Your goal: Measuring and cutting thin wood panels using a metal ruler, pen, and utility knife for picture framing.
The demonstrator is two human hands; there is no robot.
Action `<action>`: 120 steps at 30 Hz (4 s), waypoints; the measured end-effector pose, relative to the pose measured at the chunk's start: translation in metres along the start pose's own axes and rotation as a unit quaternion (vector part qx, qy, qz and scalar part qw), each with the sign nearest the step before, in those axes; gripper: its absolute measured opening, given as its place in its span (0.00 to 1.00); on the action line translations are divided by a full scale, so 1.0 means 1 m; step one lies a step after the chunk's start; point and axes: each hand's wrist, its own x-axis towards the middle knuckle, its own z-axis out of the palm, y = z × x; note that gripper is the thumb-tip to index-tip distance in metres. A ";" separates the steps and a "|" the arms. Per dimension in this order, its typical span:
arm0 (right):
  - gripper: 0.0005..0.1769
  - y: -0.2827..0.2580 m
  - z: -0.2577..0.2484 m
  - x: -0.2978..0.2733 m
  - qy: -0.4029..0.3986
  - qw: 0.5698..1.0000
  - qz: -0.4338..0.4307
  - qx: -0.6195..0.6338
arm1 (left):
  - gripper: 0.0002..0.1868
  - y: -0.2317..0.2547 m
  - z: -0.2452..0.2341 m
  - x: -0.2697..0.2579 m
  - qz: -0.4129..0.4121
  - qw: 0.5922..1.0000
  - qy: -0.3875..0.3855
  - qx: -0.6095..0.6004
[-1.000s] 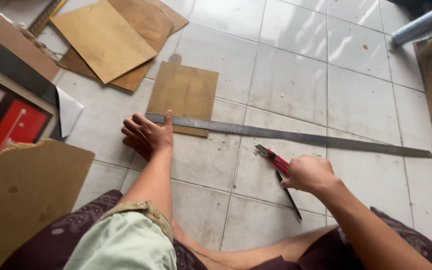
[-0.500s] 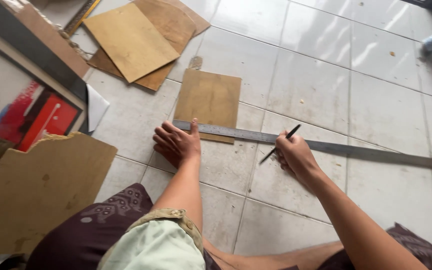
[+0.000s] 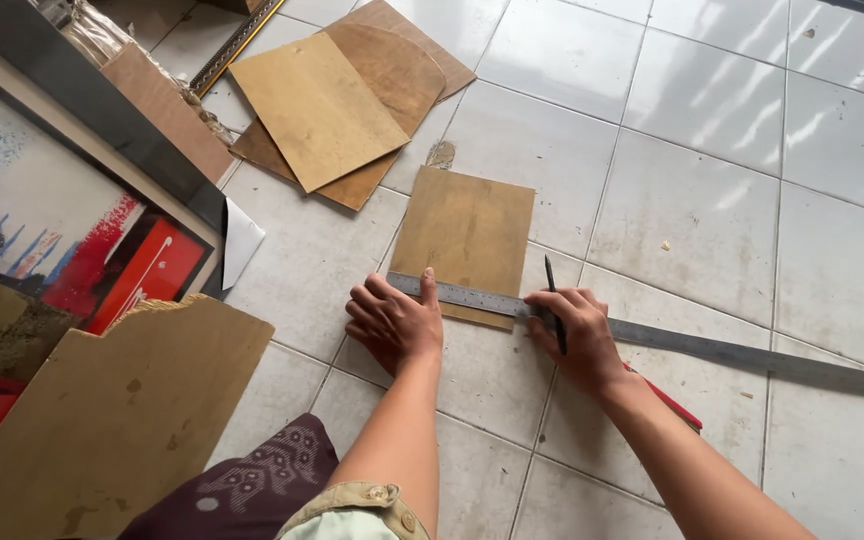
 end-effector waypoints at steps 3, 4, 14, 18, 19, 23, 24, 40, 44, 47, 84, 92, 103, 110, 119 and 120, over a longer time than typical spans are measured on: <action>0.21 0.001 0.003 0.002 0.004 1.000 0.002 0.006 | 0.40 0.001 0.002 0.003 -0.011 1.000 0.000 0.002; 0.21 0.001 0.003 0.000 0.003 1.000 0.002 0.006 | 0.40 -0.001 -0.001 0.002 -0.011 1.000 -0.001 0.003; 0.17 0.007 0.001 0.000 0.035 0.999 0.032 0.006 | 0.38 0.000 -0.001 0.000 -0.004 1.000 0.010 -0.006; 0.15 0.002 0.003 0.008 0.055 0.997 0.039 0.028 | 0.38 0.001 -0.002 0.001 -0.005 1.000 0.016 -0.008; 0.15 0.000 0.004 0.013 0.057 0.997 0.037 0.030 | 0.38 0.001 -0.002 0.002 -0.004 1.000 0.020 -0.009; 0.20 -0.012 0.008 0.028 0.027 0.998 0.051 -0.018 | 0.39 0.000 0.001 0.001 -0.011 1.000 0.019 -0.016; 0.20 -0.016 0.010 0.033 0.036 0.998 0.053 0.014 | 0.39 0.000 0.001 0.002 -0.009 1.000 0.021 -0.015; 0.21 -0.024 -0.007 0.038 0.009 0.991 0.069 0.118 | 0.36 0.003 -0.004 0.002 -0.001 1.000 0.022 -0.014; 0.25 -0.047 -0.021 0.049 0.063 0.954 0.144 0.255 | 0.35 0.004 -0.004 0.002 -0.001 1.000 0.013 -0.020; 0.27 -0.056 -0.018 0.051 0.085 0.933 0.174 0.302 | 0.35 0.001 -0.004 -0.002 -0.004 1.000 0.002 -0.015; 0.18 0.004 0.058 0.044 0.169 0.968 0.094 0.162 | 0.35 0.000 0.003 0.000 0.003 1.000 0.015 0.004; 0.19 0.004 0.058 0.043 0.164 0.969 0.090 0.160 | 0.35 0.000 0.003 -0.001 0.001 1.000 0.013 -0.002; 0.19 -0.008 0.035 0.050 0.155 0.958 0.135 0.199 | 0.35 0.000 0.002 -0.001 0.004 1.000 0.017 -0.007; 0.10 0.033 -0.076 0.014 0.011 0.975 0.186 0.122 | 0.39 -0.004 0.010 -0.002 0.018 0.999 0.024 -0.020; 0.20 0.069 -0.115 -0.012 -0.173 0.965 0.125 -0.152 | 0.34 -0.012 0.045 -0.036 0.394 0.916 -0.004 -0.070; 0.20 0.066 -0.118 -0.008 -0.214 0.956 0.138 -0.144 | 0.31 -0.015 0.048 -0.045 0.480 0.876 -0.017 -0.047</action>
